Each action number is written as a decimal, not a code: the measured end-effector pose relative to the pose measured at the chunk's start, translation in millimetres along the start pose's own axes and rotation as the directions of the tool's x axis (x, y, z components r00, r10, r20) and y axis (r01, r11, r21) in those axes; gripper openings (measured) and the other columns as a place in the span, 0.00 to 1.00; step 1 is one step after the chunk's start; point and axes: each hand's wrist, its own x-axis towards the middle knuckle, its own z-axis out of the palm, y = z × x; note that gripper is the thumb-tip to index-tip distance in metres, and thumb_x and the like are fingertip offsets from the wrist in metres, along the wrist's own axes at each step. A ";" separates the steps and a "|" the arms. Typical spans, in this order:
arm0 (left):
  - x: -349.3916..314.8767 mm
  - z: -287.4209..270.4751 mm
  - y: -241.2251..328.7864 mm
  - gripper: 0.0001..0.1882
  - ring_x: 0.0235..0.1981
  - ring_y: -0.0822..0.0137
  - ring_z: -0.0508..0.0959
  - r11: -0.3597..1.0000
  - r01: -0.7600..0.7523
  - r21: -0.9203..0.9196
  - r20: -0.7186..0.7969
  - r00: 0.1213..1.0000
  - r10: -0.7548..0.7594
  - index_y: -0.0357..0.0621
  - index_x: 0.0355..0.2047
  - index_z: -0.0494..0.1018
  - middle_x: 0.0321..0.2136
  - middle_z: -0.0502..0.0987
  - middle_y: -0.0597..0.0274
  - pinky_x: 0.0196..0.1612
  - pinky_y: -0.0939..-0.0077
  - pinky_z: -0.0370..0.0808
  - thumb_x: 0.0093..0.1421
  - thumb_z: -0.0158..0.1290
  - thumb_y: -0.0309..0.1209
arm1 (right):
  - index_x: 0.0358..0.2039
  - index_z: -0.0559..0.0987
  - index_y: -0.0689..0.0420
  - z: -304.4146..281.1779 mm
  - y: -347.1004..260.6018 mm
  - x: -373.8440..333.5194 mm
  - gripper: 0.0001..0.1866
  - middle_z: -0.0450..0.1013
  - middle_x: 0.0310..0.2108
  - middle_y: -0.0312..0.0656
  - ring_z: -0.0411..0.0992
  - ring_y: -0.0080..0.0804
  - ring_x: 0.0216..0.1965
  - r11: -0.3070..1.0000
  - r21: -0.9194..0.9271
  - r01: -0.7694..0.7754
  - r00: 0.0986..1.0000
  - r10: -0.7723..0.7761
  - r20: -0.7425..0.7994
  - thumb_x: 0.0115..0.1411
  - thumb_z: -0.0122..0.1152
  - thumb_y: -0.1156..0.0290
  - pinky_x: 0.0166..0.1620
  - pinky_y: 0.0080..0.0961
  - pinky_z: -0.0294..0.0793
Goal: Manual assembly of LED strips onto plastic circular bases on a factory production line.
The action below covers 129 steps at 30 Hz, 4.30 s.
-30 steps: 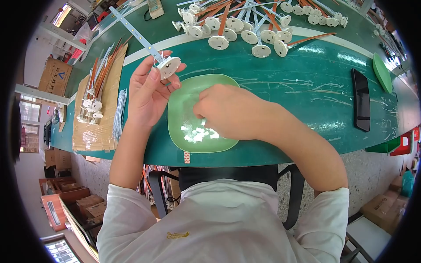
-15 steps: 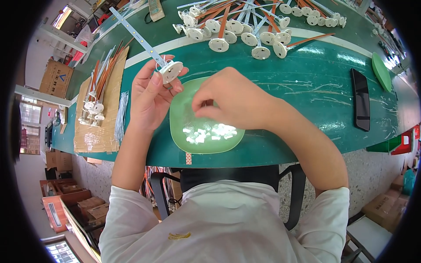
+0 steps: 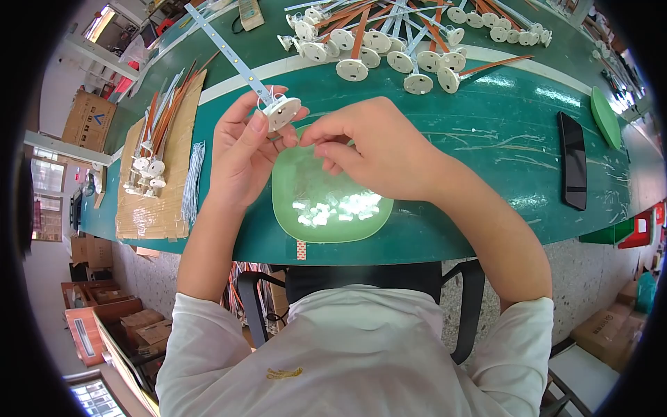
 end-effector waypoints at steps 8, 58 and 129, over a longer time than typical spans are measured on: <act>0.3 1.1 -1.3 0.20 0.46 0.58 0.80 0.999 0.006 -0.034 -0.038 0.999 -0.007 0.36 0.54 0.68 0.45 0.79 0.48 0.46 0.71 0.76 0.62 0.57 0.27 | 0.38 0.80 0.67 7.8 0.7 -0.7 0.07 0.79 0.30 0.42 0.77 0.21 0.29 0.997 0.076 0.033 0.958 -0.010 -0.287 0.59 0.58 0.82 0.36 0.20 0.80; -9.7 20.4 -18.4 0.18 0.54 0.57 0.76 0.981 -0.082 -0.177 -0.043 0.996 0.075 0.36 0.51 0.66 0.47 0.78 0.44 0.55 0.62 0.77 0.61 0.55 0.19 | 0.28 0.78 0.61 30.3 8.4 4.8 0.08 0.75 0.24 0.42 0.73 0.35 0.20 0.681 -0.608 0.408 0.551 -0.714 -0.431 0.47 0.65 0.84 0.22 0.25 0.71; 4.2 31.4 -14.0 0.09 0.47 0.61 0.78 0.967 -0.239 0.089 0.171 0.960 0.221 0.47 0.50 0.60 0.48 0.75 0.55 0.50 0.61 0.76 0.72 0.41 0.32 | 0.37 0.82 0.61 8.3 5.4 6.0 0.17 0.77 0.31 0.41 0.76 0.36 0.30 0.669 -0.581 0.464 0.456 -0.743 -0.490 0.43 0.72 0.83 0.30 0.26 0.76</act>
